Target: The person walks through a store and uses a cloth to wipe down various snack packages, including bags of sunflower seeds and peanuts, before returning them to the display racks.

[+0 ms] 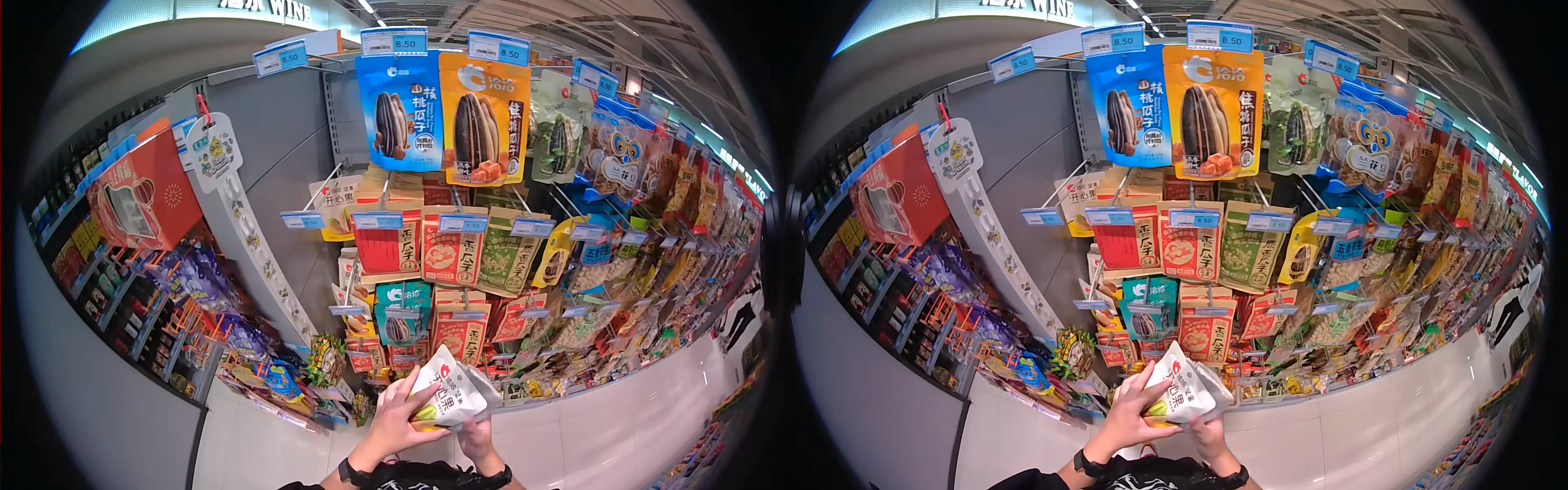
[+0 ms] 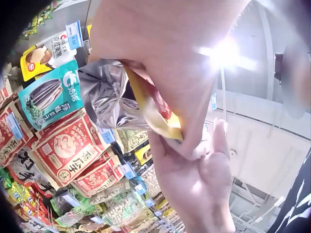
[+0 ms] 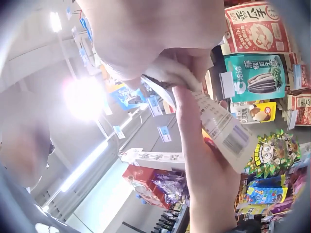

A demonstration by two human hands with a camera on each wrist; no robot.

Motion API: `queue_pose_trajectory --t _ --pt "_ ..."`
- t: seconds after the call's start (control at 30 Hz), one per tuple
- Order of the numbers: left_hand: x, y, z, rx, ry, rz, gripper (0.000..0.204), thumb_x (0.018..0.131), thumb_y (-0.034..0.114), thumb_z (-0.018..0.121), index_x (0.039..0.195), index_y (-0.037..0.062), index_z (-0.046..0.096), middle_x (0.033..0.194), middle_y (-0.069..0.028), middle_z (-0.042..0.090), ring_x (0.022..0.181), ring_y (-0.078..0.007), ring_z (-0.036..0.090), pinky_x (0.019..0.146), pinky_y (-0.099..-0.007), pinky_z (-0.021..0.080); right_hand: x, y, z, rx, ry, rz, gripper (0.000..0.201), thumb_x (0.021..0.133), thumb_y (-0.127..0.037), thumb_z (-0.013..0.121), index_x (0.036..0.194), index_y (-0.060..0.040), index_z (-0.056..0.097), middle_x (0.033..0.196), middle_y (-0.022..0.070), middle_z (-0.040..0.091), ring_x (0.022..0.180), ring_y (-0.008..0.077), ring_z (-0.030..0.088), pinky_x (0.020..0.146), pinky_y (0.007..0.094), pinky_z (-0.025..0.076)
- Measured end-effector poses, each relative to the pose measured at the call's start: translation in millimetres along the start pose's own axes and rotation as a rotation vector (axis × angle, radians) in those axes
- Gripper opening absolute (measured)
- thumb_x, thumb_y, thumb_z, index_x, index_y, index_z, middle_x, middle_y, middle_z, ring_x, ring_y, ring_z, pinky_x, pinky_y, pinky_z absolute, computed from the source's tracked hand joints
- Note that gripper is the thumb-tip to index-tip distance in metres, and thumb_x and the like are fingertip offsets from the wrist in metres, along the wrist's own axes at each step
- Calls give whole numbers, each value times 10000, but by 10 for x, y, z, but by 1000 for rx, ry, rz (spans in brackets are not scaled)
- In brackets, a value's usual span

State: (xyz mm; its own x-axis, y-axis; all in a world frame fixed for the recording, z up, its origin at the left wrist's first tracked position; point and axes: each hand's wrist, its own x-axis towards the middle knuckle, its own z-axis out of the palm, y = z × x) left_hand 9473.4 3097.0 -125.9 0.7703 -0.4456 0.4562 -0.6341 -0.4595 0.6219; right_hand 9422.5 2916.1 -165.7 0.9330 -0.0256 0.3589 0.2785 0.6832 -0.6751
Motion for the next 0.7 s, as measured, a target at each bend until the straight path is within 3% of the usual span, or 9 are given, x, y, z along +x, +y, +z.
queue_pose_trajectory --t 0.1,0.2,0.27,0.33,0.37,0.43,0.47,0.6,0.7 --pt "-26 32 9 10 -15 -37 885 668 577 876 1449 273 592 1594 -167 368 1349 -381 452 1106 -532 348 67 -69 34 -259 348 73 483 975 -93 657 1421 10 505 1341 102 622 1218 182 590 1065 344 443" --pt "-41 30 63 39 -33 -15 981 673 569 885 1510 226 503 1547 -177 421 1318 -399 479 1098 -507 376 125 -66 -62 -324 411 -15 479 987 -84 626 1436 -5 480 1362 107 605 1220 203 602 1069 354 450" --pt "-52 -8 151 -209 119 -170 1013 685 507 905 1506 132 443 1440 -212 523 1238 -415 557 1046 -471 449 161 -120 -54 -275 439 -48 495 976 -50 625 1443 -16 465 1358 107 604 1221 207 604 1067 363 462" --pt "-71 92 96 -339 57 -420 939 727 417 909 1452 72 422 1257 -227 642 1146 -359 656 956 -435 529 282 -248 120 -105 526 -65 448 943 -37 679 1367 -9 539 1295 94 634 1183 186 616 1023 339 483" --pt "-105 54 116 -374 10 -426 909 730 407 911 1432 59 450 1233 -215 660 1127 -335 667 954 -428 530 306 -268 147 -109 546 -51 448 943 -37 679 1367 -9 539 1295 94 634 1183 186 616 1023 339 483" --pt "-174 -59 210 -596 -96 -483 720 788 333 887 1337 7 553 1169 -157 712 1062 -228 692 939 -377 537 296 -288 163 -180 532 -78 456 928 -34 697 1359 -17 548 1274 89 645 1162 181 628 1010 340 492" --pt "-216 -54 238 -822 -135 -577 523 883 138 808 1312 -24 556 1217 -78 687 1097 -137 648 984 -305 509 262 -279 111 -184 550 -63 456 928 -34 697 1359 -17 548 1274 89 645 1162 181 628 1010 340 492" --pt "-262 -54 328 -921 13 -560 390 939 105 740 1272 -10 570 1198 -86 698 1077 -138 657 952 -300 521 192 -290 28 -167 461 59 403 935 -81 714 1313 -12 592 1209 73 684 1082 149 656 973 317 506" --pt "-258 -99 389 -959 222 -500 366 968 99 702 1289 -6 560 1204 -100 697 1077 -144 662 956 -301 519 64 -238 -69 -437 259 378 292 936 -164 753 1173 -6 687 1092 45 725 972 108 674 903 286 529"
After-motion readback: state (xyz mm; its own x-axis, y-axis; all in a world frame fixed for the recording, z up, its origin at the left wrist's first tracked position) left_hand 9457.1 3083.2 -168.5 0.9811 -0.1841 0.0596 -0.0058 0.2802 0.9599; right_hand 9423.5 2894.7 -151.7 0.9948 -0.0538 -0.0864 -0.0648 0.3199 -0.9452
